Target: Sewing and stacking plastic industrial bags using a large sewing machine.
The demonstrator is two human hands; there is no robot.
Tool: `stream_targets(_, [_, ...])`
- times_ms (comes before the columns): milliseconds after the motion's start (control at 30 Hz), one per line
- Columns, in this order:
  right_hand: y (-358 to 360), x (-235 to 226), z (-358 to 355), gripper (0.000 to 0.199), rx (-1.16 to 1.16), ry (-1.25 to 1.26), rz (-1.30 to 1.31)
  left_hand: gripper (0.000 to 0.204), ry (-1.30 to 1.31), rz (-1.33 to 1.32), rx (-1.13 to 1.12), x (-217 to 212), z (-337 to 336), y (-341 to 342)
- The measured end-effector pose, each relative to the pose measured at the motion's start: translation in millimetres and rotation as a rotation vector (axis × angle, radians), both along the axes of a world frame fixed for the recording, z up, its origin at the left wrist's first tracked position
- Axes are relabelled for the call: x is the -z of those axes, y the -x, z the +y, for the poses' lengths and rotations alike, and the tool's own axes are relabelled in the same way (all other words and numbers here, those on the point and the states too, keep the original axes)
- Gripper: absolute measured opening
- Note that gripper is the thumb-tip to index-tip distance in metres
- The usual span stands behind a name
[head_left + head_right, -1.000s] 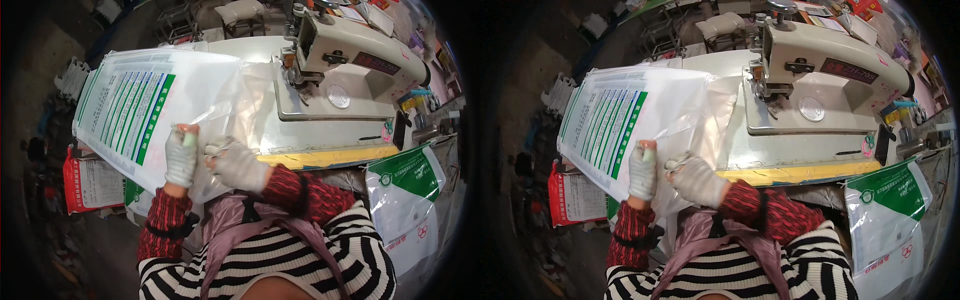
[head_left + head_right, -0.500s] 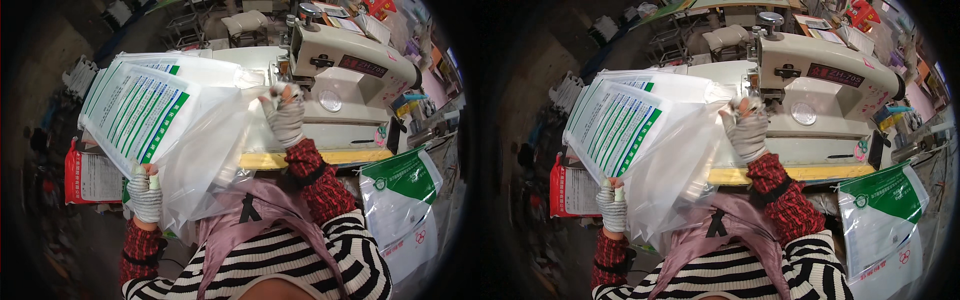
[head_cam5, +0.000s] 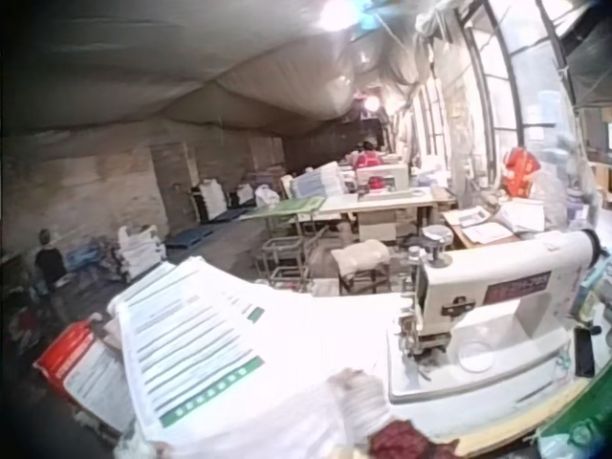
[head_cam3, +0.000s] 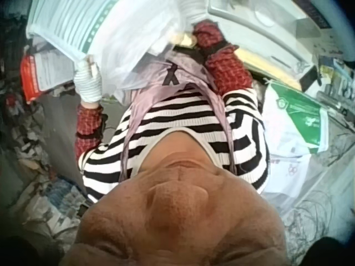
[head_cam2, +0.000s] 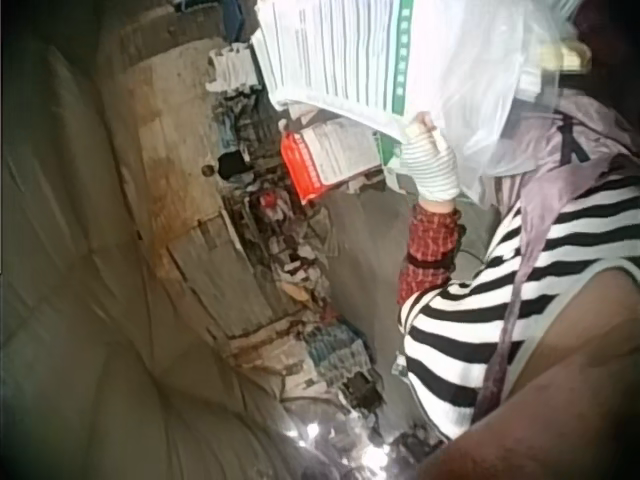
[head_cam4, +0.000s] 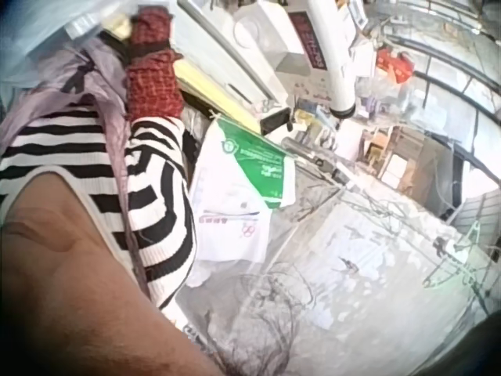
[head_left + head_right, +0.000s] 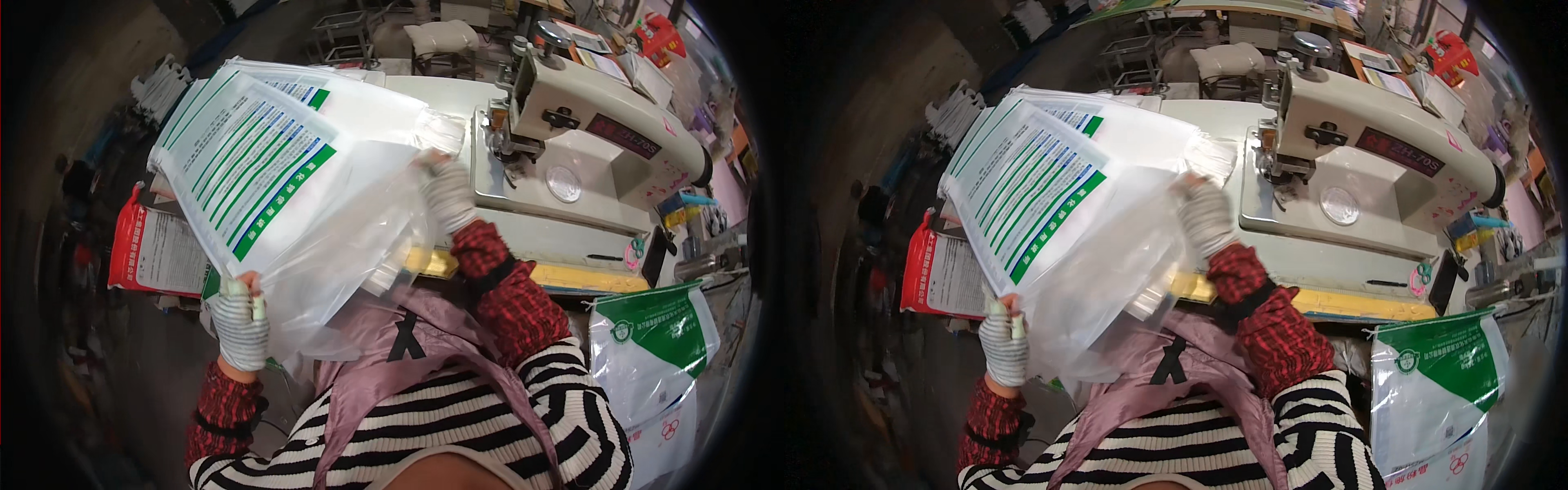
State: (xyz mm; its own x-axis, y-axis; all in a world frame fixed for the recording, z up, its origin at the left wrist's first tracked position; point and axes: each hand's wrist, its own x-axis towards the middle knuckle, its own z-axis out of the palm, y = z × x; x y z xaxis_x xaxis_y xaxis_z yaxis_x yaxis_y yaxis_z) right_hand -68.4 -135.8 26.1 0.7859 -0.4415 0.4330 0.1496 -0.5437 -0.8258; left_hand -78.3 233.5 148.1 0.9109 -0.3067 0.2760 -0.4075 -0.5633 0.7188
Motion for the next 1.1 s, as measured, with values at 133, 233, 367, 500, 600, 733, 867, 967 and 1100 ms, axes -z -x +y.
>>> stream_targets(133, [-8,-60,1,0.014,0.293,0.305,0.013,0.028,-0.445,-0.384,0.142,-1,3,25])
stream_targets(233, [-25,-73,10,0.006,0.156,0.631,-0.118,0.022,-0.593,-0.336,0.195,1,13,40])
stream_targets(367, [-29,-62,25,0.011,-0.116,0.857,0.156,0.017,-1.093,-0.381,0.005,-22,32,37])
stream_targets(500, [-15,-60,63,0.01,-0.166,0.783,0.13,0.021,-0.082,-0.107,0.065,-51,-35,44])
stream_targets(600, [5,-68,100,0.009,-0.22,0.823,0.046,0.027,-0.383,-0.187,0.383,23,-89,55])
stream_targets(733, [45,-63,107,0.007,-0.313,0.937,0.072,0.02,-0.261,0.257,0.191,18,-56,19])
stream_targets(867, [78,-42,86,0.013,-0.364,0.886,0.212,0.023,-0.324,0.02,0.06,6,45,-23])
stream_targets(967, [78,-47,125,0.013,-0.425,0.93,0.123,0.026,-0.386,-0.156,-0.063,2,78,-20])
stream_targets(1100, [65,-43,138,0.01,-0.364,0.963,0.16,0.029,-0.466,-0.425,-0.19,4,99,-7])
